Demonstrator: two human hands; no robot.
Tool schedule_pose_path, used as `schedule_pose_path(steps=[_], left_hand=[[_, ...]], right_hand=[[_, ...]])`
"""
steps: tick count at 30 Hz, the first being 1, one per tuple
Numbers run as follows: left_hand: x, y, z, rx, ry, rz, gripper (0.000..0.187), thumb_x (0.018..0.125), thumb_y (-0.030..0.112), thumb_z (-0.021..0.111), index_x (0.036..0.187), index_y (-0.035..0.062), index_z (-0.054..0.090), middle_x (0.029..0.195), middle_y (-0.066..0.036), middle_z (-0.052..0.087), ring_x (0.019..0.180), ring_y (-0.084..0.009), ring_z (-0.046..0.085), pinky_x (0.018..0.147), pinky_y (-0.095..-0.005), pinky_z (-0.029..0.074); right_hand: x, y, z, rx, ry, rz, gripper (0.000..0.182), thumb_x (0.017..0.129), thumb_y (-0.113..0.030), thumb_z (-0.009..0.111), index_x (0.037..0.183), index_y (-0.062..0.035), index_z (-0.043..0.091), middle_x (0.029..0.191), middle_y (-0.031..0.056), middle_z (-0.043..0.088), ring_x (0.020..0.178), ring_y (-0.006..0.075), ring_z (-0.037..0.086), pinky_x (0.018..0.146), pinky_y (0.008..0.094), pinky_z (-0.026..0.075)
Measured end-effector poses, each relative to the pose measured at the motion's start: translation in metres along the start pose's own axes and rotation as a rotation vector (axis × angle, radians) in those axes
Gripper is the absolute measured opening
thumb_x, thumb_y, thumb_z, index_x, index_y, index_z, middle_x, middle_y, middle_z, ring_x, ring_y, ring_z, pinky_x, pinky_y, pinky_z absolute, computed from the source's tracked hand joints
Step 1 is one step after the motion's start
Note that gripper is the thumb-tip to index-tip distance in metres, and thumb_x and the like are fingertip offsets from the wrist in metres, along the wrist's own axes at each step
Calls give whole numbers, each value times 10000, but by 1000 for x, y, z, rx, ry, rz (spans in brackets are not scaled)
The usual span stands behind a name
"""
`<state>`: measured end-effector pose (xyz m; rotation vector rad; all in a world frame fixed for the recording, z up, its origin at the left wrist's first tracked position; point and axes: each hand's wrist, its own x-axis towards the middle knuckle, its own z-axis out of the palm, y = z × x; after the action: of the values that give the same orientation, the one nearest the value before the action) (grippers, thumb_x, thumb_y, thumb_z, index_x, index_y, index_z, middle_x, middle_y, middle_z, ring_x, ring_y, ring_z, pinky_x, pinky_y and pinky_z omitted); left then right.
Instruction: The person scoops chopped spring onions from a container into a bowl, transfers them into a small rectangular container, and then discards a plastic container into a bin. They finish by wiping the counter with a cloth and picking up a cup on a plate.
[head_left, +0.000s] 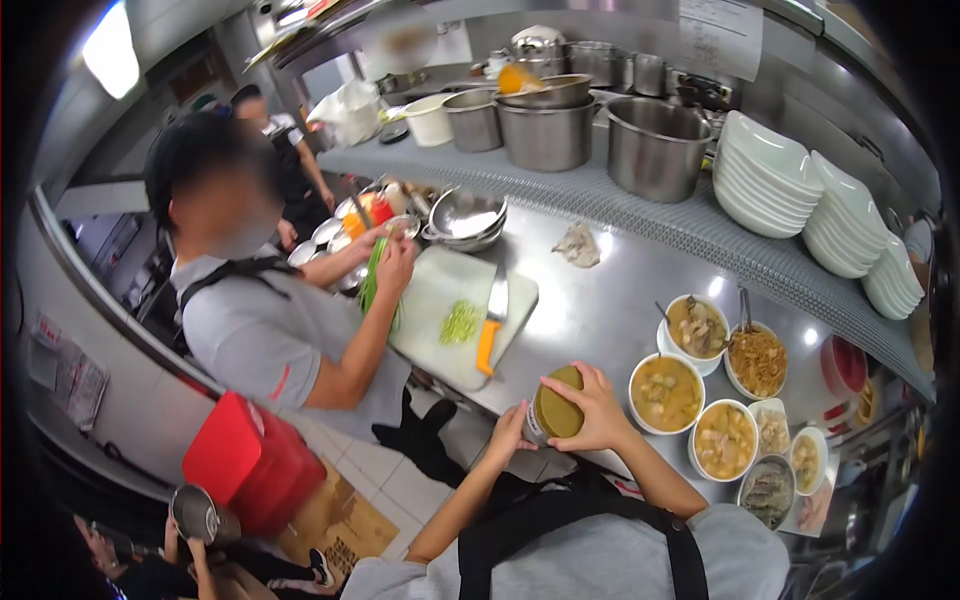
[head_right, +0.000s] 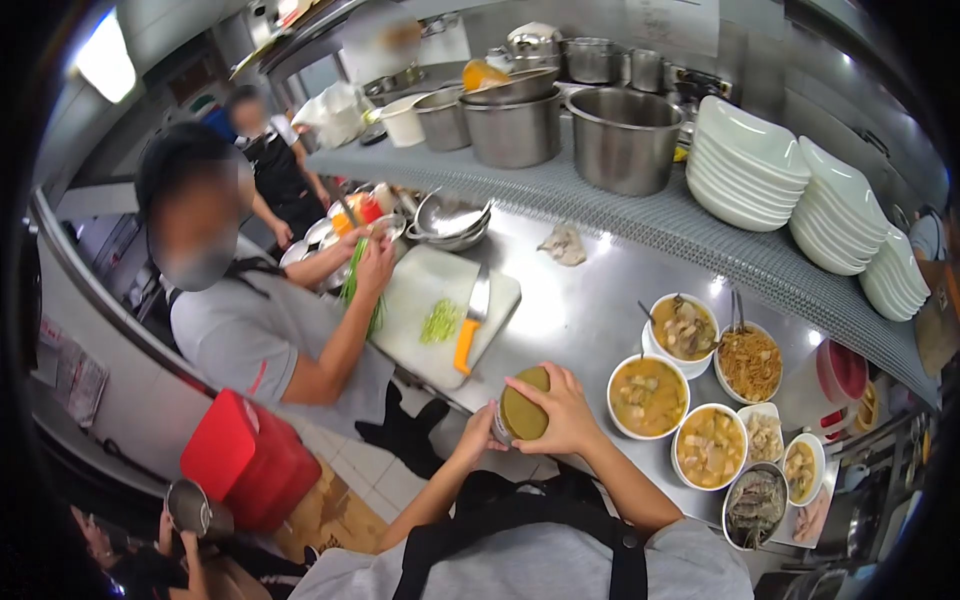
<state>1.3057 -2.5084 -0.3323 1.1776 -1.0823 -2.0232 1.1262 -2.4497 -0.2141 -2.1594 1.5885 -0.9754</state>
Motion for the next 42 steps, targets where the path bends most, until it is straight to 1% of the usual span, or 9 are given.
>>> schedule_pose_path(steps=[5,7,13,16,18,22,31,35,42], left_hand=[[67,-39,7,81,26,138,430,904,377,478,1136,15,504,984,-170,562,794,-260,618,564,-343,552],[101,-66,-14,901,51,539,302,903,250,459,1023,11,600,863,-189,611,905,-262,596,662,-363,506],[93,-38,-5,403,-66,146,359,840,52,485,1198,32,491,1054,-163,601,962,-241,587,818,-325,472],[94,-26,-15,623,-208,355,492,810,-11,504,1286,38,390,1158,-159,547,972,-234,585,848,-331,471],[90,-6,-11,485,-323,245,666,748,-12,593,1335,26,281,1241,-171,472,1058,-251,539,897,-344,444],[79,13,-5,646,-393,648,975,556,141,802,1336,-2,234,1271,-210,415,1200,-338,401,975,-407,361],[104,7,-30,898,-274,601,990,643,297,754,1369,-26,163,1253,-267,395,1164,-402,396,976,-417,345],[68,112,-58,997,185,1071,605,715,201,682,1256,75,443,1237,-212,424,1176,-363,382,969,-430,334],[60,221,-171,1401,1006,948,588,719,351,666,1218,113,464,1183,-194,447,1124,-369,392,926,-503,332]], right_hand=[[-1,44,17,-279,-23,127,849,469,-464,727,1266,-324,471,1241,251,356,1151,417,330,945,483,276],[-2,60,36,-437,-112,174,846,477,-539,683,1270,-339,465,1223,245,372,1139,397,342,926,472,272],[16,56,44,-462,-113,321,860,484,-543,683,1286,-368,426,1244,244,367,1164,384,326,916,471,277],[23,49,49,-464,-75,375,847,477,-538,685,1270,-358,450,1242,242,366,1157,385,327,916,469,277],[28,48,50,-463,-66,396,844,470,-535,688,1263,-353,462,1244,243,363,1155,387,327,916,469,277],[38,45,62,-476,-83,425,862,443,-528,706,1253,-344,477,1245,253,369,1142,392,338,909,473,286],[55,54,67,-489,26,429,863,421,-447,722,1243,-295,505,1246,253,372,1127,387,369,917,463,316],[62,52,71,-506,-4,470,846,438,-433,714,1246,-292,503,1251,241,368,1138,387,361,927,464,310],[68,54,79,-525,16,506,831,458,-431,712,1249,-294,495,1270,230,351,1169,376,335,948,466,295]])
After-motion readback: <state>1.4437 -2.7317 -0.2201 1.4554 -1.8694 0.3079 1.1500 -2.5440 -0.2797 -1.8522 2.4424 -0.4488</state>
